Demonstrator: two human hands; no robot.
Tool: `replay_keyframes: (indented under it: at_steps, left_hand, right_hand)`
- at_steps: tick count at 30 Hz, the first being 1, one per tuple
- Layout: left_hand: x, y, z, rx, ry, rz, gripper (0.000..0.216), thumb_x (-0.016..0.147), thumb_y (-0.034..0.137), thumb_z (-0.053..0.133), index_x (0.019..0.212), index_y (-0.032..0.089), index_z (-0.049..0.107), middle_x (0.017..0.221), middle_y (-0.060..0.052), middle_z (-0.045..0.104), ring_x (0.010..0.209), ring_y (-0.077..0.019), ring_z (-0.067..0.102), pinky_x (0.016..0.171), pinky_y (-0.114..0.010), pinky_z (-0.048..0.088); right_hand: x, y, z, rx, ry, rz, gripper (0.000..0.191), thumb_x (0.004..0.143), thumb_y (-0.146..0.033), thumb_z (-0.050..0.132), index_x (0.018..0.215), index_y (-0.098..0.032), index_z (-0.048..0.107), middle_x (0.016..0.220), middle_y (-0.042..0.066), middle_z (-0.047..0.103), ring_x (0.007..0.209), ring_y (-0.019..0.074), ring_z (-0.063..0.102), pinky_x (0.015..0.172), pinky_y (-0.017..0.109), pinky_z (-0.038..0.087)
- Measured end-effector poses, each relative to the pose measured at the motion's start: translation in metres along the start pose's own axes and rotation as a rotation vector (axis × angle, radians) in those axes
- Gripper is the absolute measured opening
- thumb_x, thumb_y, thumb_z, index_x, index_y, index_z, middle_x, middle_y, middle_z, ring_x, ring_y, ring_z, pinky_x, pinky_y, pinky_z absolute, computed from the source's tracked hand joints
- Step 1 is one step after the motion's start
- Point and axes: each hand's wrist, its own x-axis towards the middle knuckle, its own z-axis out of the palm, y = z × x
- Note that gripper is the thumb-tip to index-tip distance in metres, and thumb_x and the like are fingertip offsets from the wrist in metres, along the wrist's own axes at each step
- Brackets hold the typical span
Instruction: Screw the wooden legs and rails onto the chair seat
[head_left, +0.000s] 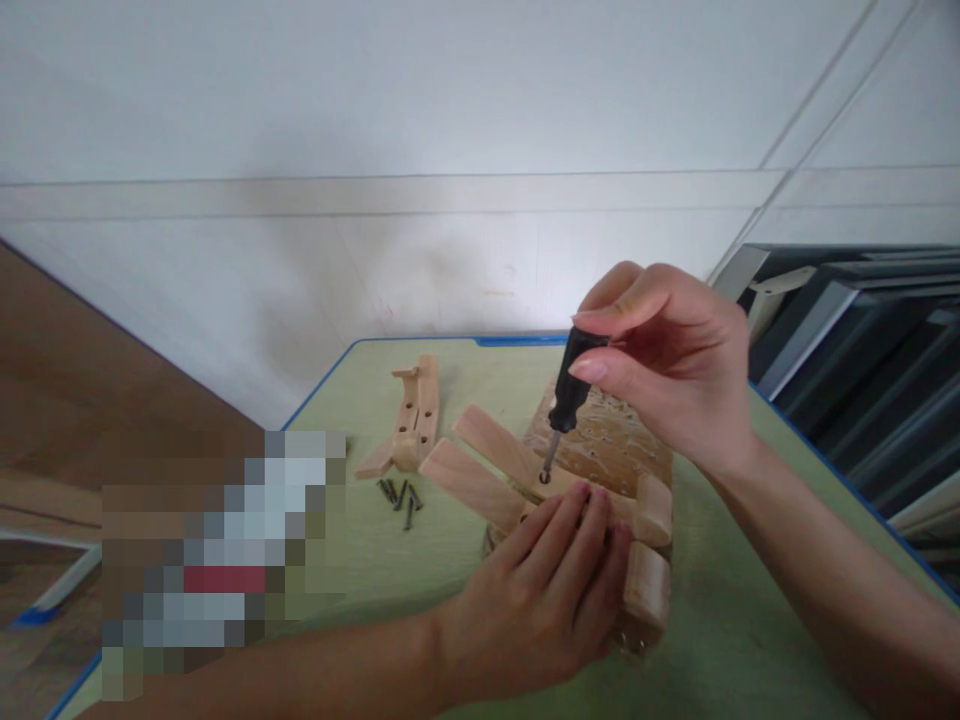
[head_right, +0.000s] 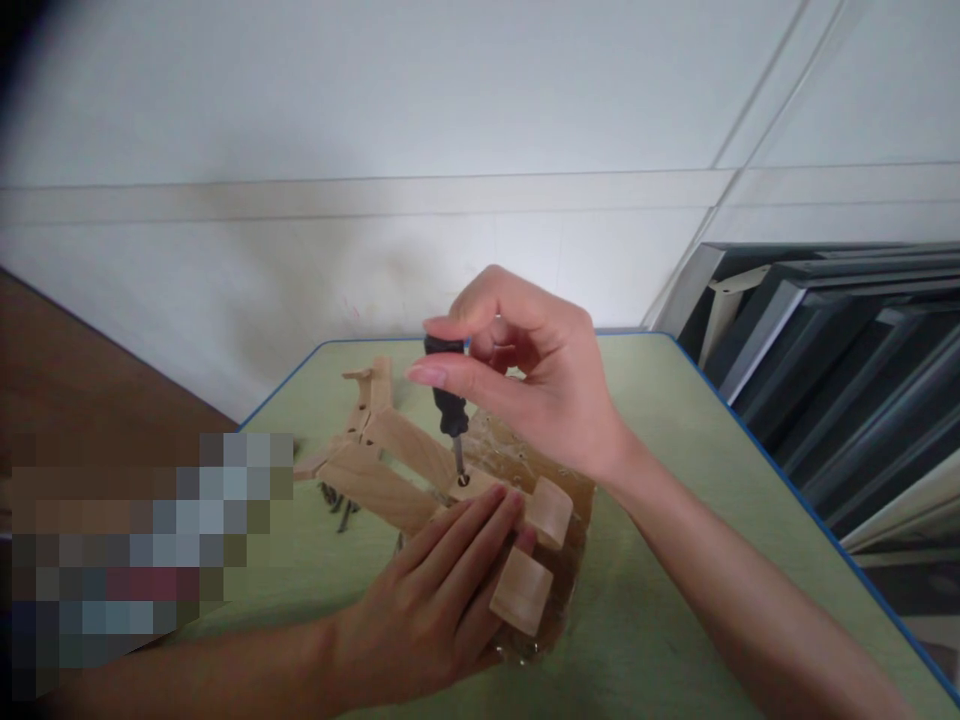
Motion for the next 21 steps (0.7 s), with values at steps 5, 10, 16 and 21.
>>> replay_keyframes:
  at_steps: [5,10,16,21]
  left_hand:
    - [-0.0002,0.0006,-0.0003,-0.002,-0.002,-0.013,0.048,0.082,0.04,0.046,0.115,0.007,0.054,0.121,-0.019,0.056,0.117,-0.0322,0.05,0.094,-0.04,0.044]
    - [0.0003,-0.0002,-0.0019,0.006,0.013,0.006,0.044,0.083,0.037,0.044,0.114,0.007,0.056,0.119,-0.019,0.058,0.115,-0.0324,0.052,0.093,-0.04,0.044]
    - [0.0009,0.0,-0.0028,0.019,-0.005,-0.001,0.046,0.084,0.037,0.043,0.115,0.007,0.055,0.12,-0.019,0.057,0.115,-0.0324,0.051,0.092,-0.04,0.045]
    - [0.002,-0.0005,-0.0029,0.013,0.016,0.006,0.045,0.083,0.038,0.043,0.114,0.007,0.056,0.118,-0.019,0.059,0.115,-0.0325,0.052,0.093,-0.039,0.045]
  right_hand:
    - [-0.0011,-0.0027,-0.0058,0.086,-0.099,0.027,0.007,0.077,-0.021,0.063,0.084,-0.019,0.062,0.092,0.003,0.063,0.071,0.0078,0.058,0.045,0.017,0.043]
    - [-0.0014,-0.0076,-0.009,0.224,-0.216,0.067,0.015,0.081,-0.01,0.055,0.093,-0.015,0.063,0.094,0.004,0.068,0.063,0.0049,0.061,0.047,0.015,0.046]
    - [0.0012,-0.0082,-0.0042,0.178,-0.139,0.064,0.012,0.073,-0.01,0.065,0.085,-0.014,0.065,0.082,0.003,0.066,0.071,0.0095,0.062,0.045,0.016,0.044]
    - [0.0024,-0.0085,-0.0046,0.15,-0.142,0.054,0.013,0.07,-0.011,0.068,0.081,-0.017,0.064,0.074,-0.001,0.061,0.063,0.0071,0.057,0.05,0.019,0.047]
